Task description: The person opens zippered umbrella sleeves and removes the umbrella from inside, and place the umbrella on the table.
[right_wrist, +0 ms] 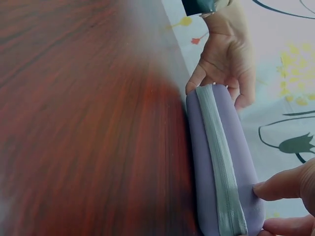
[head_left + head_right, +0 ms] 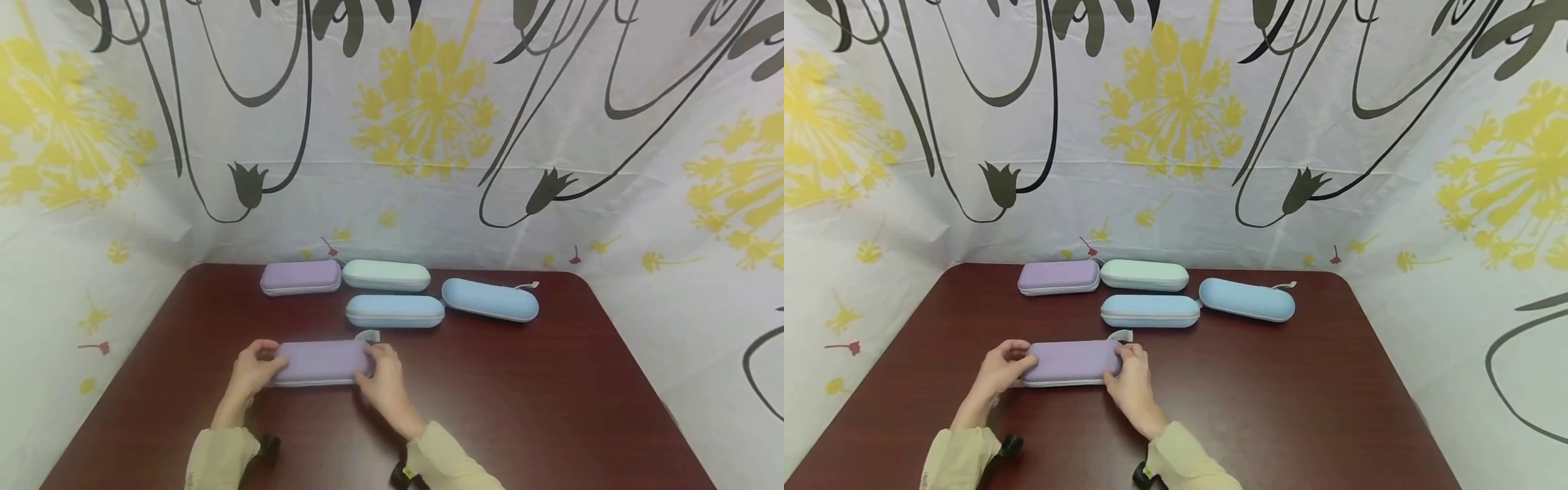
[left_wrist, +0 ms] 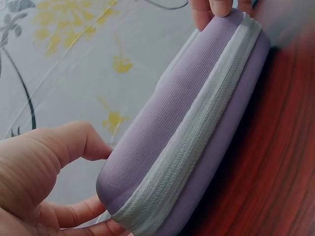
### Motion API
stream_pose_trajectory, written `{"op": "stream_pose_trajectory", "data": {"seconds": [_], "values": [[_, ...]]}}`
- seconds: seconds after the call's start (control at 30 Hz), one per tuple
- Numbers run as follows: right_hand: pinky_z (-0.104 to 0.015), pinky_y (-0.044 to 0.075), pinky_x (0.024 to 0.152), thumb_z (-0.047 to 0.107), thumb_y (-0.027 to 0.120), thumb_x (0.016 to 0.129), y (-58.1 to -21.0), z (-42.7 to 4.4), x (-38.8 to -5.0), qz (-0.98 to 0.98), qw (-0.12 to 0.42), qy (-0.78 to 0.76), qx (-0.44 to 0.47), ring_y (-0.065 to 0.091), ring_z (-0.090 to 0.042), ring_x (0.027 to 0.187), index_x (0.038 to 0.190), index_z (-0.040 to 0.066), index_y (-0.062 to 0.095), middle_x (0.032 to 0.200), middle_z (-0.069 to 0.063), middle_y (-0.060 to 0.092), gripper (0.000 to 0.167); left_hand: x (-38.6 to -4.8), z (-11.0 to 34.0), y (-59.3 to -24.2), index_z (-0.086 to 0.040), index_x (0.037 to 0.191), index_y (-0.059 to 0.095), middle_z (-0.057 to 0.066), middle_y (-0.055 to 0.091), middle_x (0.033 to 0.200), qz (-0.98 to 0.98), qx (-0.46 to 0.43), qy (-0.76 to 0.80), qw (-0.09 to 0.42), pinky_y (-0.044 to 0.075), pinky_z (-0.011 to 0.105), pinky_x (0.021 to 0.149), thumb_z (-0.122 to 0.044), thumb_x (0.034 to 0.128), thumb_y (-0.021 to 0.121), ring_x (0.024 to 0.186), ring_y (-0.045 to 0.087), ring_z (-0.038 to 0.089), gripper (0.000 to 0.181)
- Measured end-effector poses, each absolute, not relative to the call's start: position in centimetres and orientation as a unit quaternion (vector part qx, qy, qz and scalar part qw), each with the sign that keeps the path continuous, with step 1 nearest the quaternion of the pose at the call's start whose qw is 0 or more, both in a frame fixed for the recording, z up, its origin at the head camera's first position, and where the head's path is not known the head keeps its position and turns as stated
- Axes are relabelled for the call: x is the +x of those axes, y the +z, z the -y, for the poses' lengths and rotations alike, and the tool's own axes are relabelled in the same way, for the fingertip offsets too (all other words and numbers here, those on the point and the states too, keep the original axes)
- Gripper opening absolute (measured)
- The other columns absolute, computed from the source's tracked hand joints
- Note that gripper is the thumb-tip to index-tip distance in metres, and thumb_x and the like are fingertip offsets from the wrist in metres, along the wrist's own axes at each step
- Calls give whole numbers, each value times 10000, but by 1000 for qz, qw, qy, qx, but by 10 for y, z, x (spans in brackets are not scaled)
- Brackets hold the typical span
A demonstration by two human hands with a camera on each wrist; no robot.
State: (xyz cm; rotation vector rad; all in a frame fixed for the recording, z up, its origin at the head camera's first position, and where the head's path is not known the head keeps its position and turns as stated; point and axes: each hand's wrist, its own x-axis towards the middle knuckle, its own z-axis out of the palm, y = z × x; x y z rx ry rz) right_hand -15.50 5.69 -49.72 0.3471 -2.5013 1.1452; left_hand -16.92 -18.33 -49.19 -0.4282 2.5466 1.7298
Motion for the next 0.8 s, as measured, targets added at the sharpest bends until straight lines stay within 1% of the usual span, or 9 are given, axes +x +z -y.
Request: {"op": "stream_pose_trajectory", "data": {"seconds": [0.13,0.3,0.4,0.53,0.63,0.8], "values": [[-330,500,703,2,780,620,-498,-75,-151,888,190,400,126,569,-252,801,1010,-78,654,952,-152,596,417,-167,166,-493,22,1098,546,225,583,1089,-816,-127,564,16,539,323,561,-73,750,670,800,584,203,381],[-241,499,623,-16,774,628,-498,-97,-143,889,178,404,124,562,-201,719,1019,-94,644,964,-161,588,419,-164,146,-495,10,1082,553,199,582,1071,-822,-117,556,20,532,322,549,-73,736,675,814,574,225,376],[-218,498,598,-26,772,634,-497,-110,-139,888,171,410,120,570,-190,702,1023,-104,639,972,-168,584,419,-163,135,-496,6,1078,555,187,584,1053,-823,-104,558,26,527,323,545,-70,724,680,797,578,218,383],[-215,517,602,-47,770,639,-496,-124,-135,884,169,419,116,600,-227,772,1024,-108,639,987,-174,585,412,-163,126,-498,-10,1093,552,174,579,1063,-815,-69,574,45,533,333,565,-23,699,696,782,597,213,419],[-220,530,620,-68,763,638,-495,-134,-133,880,167,430,112,613,-266,838,1030,-109,640,996,-178,586,413,-163,123,-498,-30,1113,549,164,566,1106,-813,-31,578,58,537,345,595,24,669,714,817,603,233,477],[-220,533,633,-77,764,639,-495,-147,-132,880,162,435,106,621,-277,853,1038,-103,642,1002,-176,588,418,-164,122,-500,-48,1143,532,169,539,1152,-815,44,573,72,529,340,632,66,635,740,863,598,267,561]]}}
